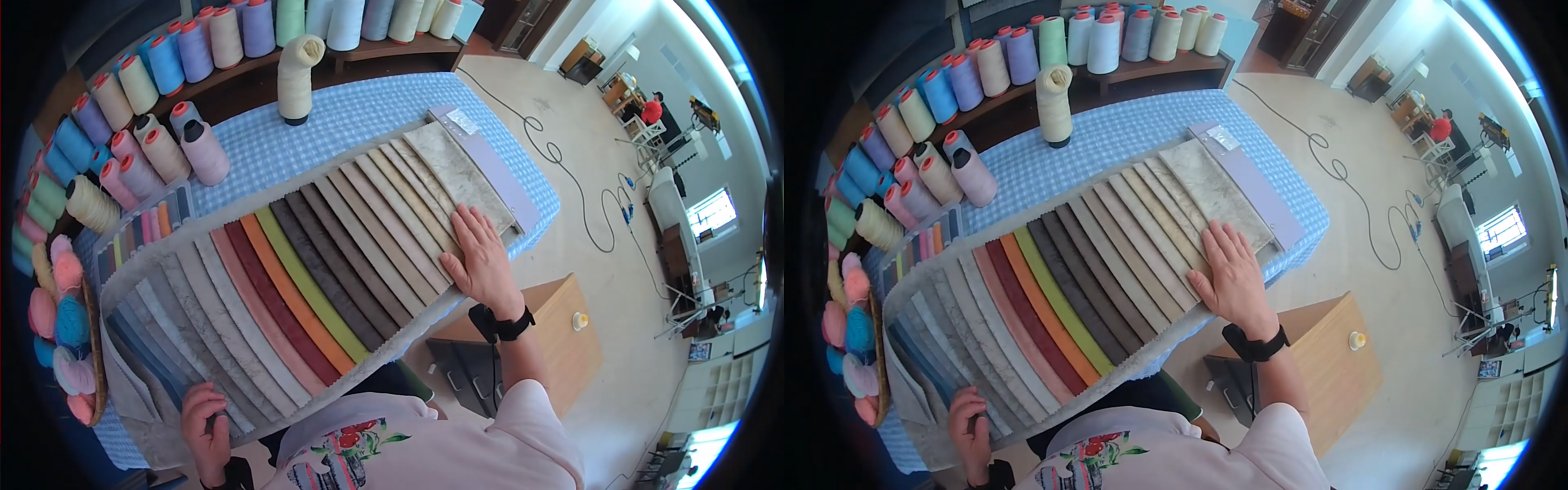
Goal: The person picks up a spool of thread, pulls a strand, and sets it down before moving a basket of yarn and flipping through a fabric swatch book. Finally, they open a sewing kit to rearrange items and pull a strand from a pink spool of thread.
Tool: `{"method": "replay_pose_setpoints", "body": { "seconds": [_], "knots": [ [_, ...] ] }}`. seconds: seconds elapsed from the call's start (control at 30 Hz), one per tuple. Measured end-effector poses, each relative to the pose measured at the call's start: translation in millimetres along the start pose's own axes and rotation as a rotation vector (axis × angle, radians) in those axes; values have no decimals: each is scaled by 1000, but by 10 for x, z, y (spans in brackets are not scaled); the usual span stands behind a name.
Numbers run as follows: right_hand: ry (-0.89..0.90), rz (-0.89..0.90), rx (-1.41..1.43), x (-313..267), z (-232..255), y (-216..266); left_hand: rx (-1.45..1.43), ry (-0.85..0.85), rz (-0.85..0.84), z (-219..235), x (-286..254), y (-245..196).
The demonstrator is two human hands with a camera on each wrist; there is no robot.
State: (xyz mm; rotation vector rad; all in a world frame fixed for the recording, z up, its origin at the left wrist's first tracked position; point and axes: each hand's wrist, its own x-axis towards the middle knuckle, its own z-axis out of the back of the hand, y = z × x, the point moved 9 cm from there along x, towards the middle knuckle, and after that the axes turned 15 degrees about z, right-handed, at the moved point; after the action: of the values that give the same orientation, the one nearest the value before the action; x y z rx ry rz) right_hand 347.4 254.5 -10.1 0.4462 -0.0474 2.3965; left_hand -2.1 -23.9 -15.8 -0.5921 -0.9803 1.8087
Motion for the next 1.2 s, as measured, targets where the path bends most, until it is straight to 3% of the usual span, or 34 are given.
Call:
{"method": "replay_pose_setpoints", "body": {
  "seconds": [0.4,0.5,0.67,0.73,0.93,1.13,1.2],
  "knots": [
    [-7,87,1,16,15,252,40,-6,-16,-22,-5,40],
    [-124,99,57,-4,61,333,46,-13,-11,-29,-1,26],
    [-308,83,228,-81,164,85,58,-9,-23,-23,-12,32],
    [-299,-3,144,-99,254,20,56,-9,-25,-23,-13,33],
    [-294,-29,49,-100,274,-75,56,-24,-11,-18,-5,10],
    [-449,-412,176,-268,190,-711,59,-113,-26,37,3,-2],
    [-473,-389,42,-293,167,-684,27,-93,-52,22,34,-67]
  ]
}}
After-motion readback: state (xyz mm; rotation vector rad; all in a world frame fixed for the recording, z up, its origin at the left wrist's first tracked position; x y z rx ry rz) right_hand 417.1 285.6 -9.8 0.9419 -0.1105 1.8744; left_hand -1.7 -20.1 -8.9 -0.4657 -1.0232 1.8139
